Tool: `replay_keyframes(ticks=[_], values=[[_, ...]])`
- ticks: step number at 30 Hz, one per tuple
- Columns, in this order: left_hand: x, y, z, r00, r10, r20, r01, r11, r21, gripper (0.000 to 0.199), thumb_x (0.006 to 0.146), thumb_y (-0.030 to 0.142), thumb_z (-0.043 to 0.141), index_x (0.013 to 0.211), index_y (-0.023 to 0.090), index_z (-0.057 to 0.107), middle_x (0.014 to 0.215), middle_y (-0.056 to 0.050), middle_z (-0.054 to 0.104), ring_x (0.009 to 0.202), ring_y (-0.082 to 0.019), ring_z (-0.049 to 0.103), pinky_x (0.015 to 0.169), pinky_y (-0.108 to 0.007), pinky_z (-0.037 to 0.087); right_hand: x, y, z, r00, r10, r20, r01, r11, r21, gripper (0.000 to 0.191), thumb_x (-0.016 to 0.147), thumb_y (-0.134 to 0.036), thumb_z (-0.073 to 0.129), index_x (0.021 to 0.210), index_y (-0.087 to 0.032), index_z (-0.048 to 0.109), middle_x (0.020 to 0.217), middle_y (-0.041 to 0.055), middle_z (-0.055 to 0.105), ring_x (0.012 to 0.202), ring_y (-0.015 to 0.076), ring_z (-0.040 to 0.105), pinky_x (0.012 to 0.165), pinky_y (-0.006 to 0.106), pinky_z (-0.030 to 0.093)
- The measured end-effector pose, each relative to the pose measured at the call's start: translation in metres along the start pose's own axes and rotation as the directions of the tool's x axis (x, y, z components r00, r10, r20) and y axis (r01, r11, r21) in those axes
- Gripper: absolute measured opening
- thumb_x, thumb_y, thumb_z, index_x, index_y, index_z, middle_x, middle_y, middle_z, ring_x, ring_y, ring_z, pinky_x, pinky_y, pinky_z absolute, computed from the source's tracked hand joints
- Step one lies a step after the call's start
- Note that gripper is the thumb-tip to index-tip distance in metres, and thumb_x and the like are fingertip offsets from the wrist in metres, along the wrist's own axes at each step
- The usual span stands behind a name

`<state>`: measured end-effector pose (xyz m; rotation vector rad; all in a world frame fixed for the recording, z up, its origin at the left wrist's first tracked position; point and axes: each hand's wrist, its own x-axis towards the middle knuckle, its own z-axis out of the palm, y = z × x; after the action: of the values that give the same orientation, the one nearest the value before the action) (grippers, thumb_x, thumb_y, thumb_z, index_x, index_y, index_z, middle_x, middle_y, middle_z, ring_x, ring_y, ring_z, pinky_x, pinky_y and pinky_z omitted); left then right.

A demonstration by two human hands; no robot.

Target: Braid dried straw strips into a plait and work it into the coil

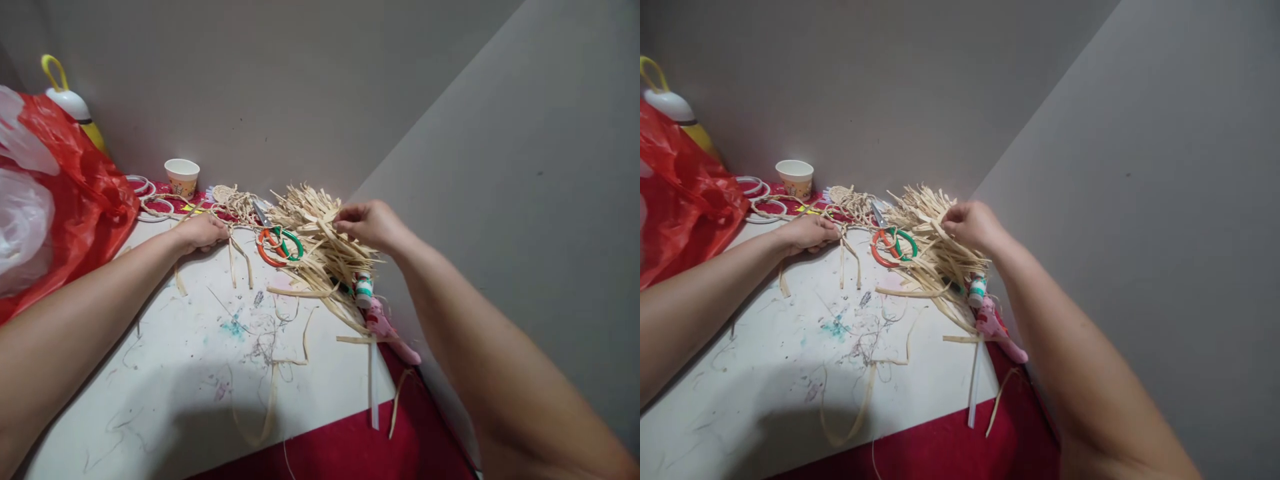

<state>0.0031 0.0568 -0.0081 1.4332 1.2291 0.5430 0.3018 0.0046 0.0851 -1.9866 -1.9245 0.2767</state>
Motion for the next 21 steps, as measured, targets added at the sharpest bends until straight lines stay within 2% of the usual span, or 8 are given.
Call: replay_keyframes(ticks=[4,7,10,12,15,18,21], values=[[0.000,-0.003,-0.001,0.998,0.051,-0.042,-0.049,0.997,0.055,0.027,0.072,0.018,0.060,0.049,0.017,0.046,0.041,0.005,0.037,0.032,-0.005,0.028,0.036,-0.023,0.017,0.005,0.026,0.019,0.994,0.022,-0.109,-0.044,0.977,-0.207,0.018,0.073,-0.028,0.062,0.080,-0.013,0.071,0.071,0.0059,0.067,0.062,0.0138,0.055,0.055,0.024,0.038],[0.001,-0.004,-0.001,0.997,0.047,-0.053,-0.045,0.998,0.047,0.026,0.071,0.019,0.061,0.049,0.018,0.047,0.040,0.005,0.037,0.032,-0.005,0.028,0.036,-0.023,0.018,0.010,0.031,0.032,0.993,0.005,-0.120,-0.043,0.946,-0.321,0.024,0.074,-0.035,0.060,0.085,-0.018,0.073,0.083,0.0078,0.070,0.070,0.0169,0.058,0.057,0.025,0.037],[0.000,-0.005,-0.001,0.997,0.046,-0.065,-0.044,0.998,0.037,0.027,0.070,0.018,0.062,0.048,0.018,0.045,0.039,0.006,0.036,0.031,-0.005,0.027,0.036,-0.023,0.017,0.013,0.031,0.038,0.991,-0.011,-0.131,-0.035,0.939,-0.341,0.022,0.075,-0.032,0.057,0.086,-0.021,0.072,0.082,0.0076,0.070,0.072,0.0179,0.059,0.060,0.026,0.038],[0.000,-0.006,-0.001,0.997,0.042,-0.067,-0.039,0.998,0.040,0.027,0.071,0.018,0.061,0.049,0.018,0.045,0.039,0.006,0.036,0.031,-0.005,0.027,0.036,-0.023,0.016,0.014,0.031,0.033,0.985,0.006,-0.172,-0.044,0.975,-0.219,0.019,0.074,-0.029,0.058,0.082,-0.019,0.071,0.079,0.0067,0.069,0.069,0.0168,0.058,0.061,0.026,0.040],[0.002,-0.007,-0.001,0.997,0.043,-0.060,-0.040,0.998,0.058,0.021,0.071,0.019,0.059,0.053,0.018,0.049,0.039,0.006,0.036,0.031,-0.006,0.028,0.036,-0.024,0.016,0.011,0.029,0.012,0.957,0.032,-0.289,0.007,0.991,0.133,0.016,0.069,-0.028,0.062,0.076,-0.015,0.067,0.066,0.0036,0.063,0.056,0.0125,0.051,0.054,0.025,0.039],[0.005,-0.009,-0.002,0.997,0.055,-0.049,-0.052,0.997,0.057,0.021,0.072,0.020,0.059,0.053,0.018,0.048,0.039,0.006,0.035,0.031,-0.006,0.027,0.036,-0.024,0.015,-0.003,0.019,-0.012,0.917,0.030,-0.398,0.162,0.883,0.440,0.016,0.070,-0.030,0.063,0.079,-0.017,0.061,0.054,-0.0024,0.052,0.044,0.0089,0.042,0.044,0.022,0.032],[0.004,-0.009,-0.002,0.998,0.055,-0.042,-0.053,0.997,0.056,0.026,0.072,0.022,0.059,0.051,0.019,0.045,0.040,0.006,0.034,0.031,-0.006,0.026,0.036,-0.024,0.015,-0.030,0.000,-0.020,0.905,-0.048,-0.422,0.288,0.799,0.528,0.013,0.072,-0.027,0.062,0.082,-0.019,0.060,0.067,0.0021,0.062,0.052,0.0105,0.052,0.045,0.021,0.036]])
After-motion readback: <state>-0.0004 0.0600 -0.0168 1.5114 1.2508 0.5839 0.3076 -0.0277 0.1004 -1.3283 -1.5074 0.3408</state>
